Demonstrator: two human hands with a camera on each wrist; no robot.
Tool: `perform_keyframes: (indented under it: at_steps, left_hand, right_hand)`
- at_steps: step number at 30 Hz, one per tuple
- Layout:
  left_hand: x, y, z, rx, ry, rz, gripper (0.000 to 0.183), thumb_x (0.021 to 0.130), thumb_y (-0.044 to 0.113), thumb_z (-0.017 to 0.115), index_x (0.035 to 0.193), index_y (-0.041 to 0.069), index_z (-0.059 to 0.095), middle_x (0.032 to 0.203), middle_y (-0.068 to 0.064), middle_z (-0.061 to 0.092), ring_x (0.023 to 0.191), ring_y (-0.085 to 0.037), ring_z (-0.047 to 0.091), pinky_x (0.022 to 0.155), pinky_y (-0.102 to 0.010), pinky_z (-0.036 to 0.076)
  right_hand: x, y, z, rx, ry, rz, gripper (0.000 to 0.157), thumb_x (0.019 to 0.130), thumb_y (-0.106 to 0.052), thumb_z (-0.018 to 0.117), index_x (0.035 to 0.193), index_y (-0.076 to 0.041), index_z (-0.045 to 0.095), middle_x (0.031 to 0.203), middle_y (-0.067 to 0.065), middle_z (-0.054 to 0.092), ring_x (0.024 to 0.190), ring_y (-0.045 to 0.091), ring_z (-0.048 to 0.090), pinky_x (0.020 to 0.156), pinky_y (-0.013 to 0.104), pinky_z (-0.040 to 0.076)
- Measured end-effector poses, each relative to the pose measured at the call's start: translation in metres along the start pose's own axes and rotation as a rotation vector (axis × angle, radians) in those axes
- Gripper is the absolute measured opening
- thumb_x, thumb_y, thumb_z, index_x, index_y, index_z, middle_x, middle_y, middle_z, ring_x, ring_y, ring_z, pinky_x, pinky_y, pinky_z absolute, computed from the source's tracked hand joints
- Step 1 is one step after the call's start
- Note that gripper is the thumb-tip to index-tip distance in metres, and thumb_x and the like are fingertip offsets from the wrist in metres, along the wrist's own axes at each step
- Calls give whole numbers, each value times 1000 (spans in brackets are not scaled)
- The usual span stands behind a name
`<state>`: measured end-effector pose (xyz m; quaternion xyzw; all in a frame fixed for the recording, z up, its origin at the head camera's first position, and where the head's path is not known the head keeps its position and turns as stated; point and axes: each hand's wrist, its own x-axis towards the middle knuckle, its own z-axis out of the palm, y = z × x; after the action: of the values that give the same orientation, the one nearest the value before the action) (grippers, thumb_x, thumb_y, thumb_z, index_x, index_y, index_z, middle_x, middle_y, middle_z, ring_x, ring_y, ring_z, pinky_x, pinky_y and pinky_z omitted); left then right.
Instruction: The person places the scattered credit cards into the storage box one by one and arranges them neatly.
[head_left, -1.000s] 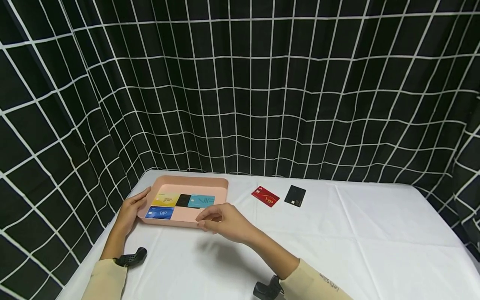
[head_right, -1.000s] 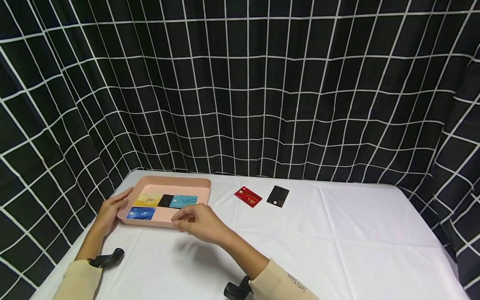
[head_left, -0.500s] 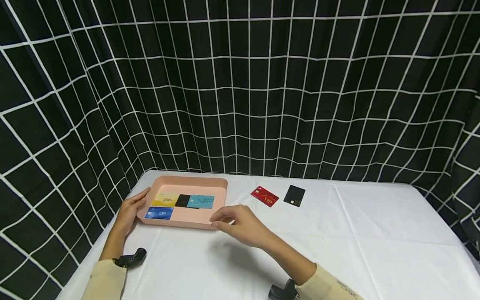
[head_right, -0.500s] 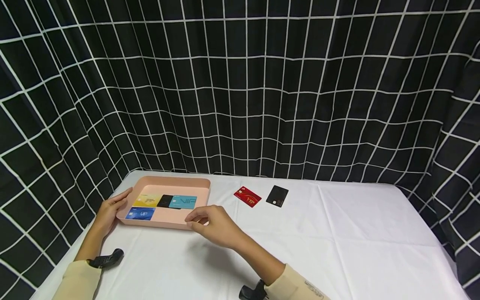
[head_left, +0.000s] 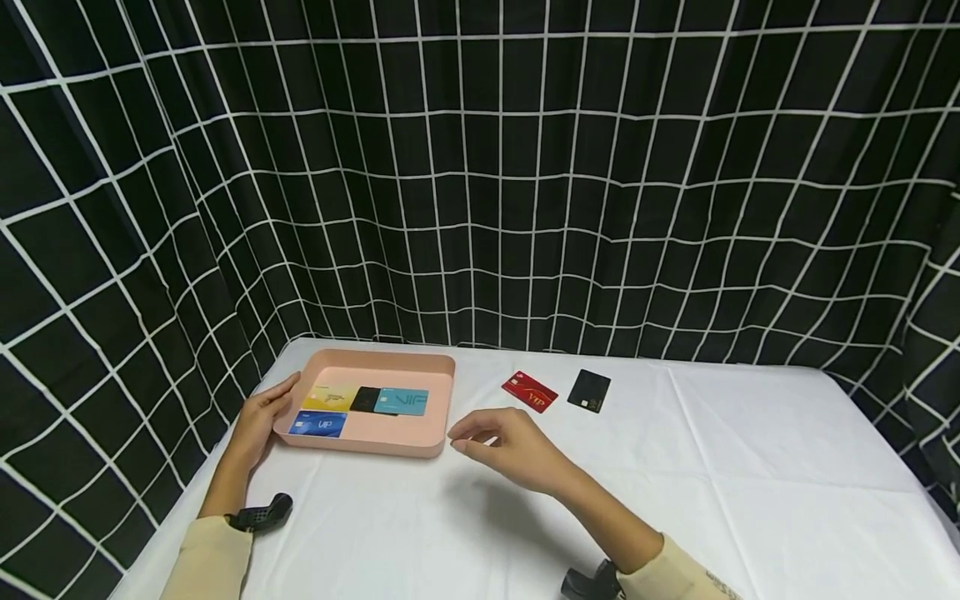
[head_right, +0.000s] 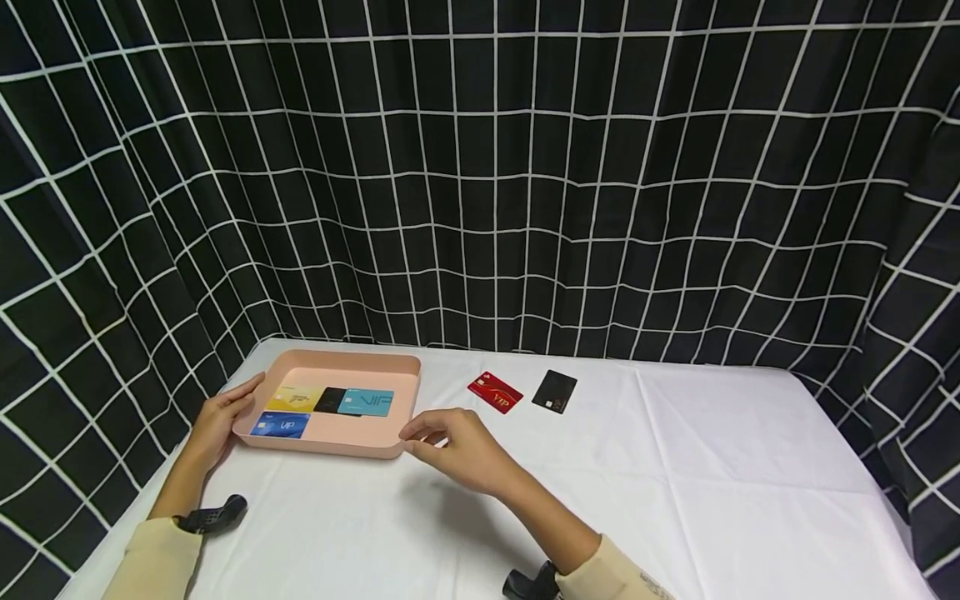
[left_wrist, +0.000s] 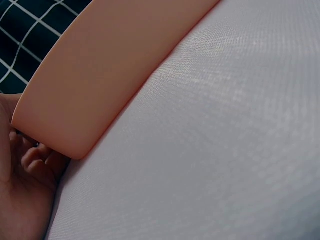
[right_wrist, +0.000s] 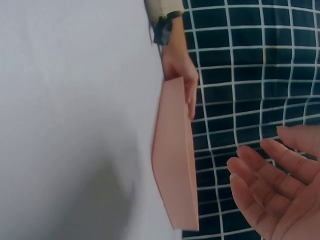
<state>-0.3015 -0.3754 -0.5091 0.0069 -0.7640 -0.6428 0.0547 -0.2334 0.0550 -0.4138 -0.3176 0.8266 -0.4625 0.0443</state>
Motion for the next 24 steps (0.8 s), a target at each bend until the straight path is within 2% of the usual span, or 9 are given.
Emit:
perform_keyframes:
  at_steps: [15, 20, 24]
  left_hand:
    - [-1, 1, 0, -6, 2, -11, 46, 108, 8, 40, 153, -1, 37, 163, -14, 29, 154, -26, 17, 124, -42, 15]
    - [-1, 2, 0, -3, 1, -12, 46, 108, 7, 39, 153, -1, 37, 163, -14, 29, 155, -26, 16, 124, -43, 14]
    - [-1, 1, 0, -3, 0, -13, 47, 108, 7, 39, 154, -1, 36, 163, -14, 28, 155, -26, 16, 124, -43, 15]
  right_hand:
    - [-9, 26, -30, -30, 78, 21, 14, 92, -14, 73, 105, -10, 77, 97, -5, 75, 89, 15, 70, 80, 32, 58]
    - [-9, 33, -38, -31, 106, 25, 15, 91, -14, 74, 105, -11, 76, 98, -3, 75, 89, 16, 70, 81, 37, 58]
    - [-8, 39, -45, -44, 123, 15, 16, 91, -13, 75, 106, -10, 76, 97, -2, 75, 89, 16, 70, 81, 37, 58]
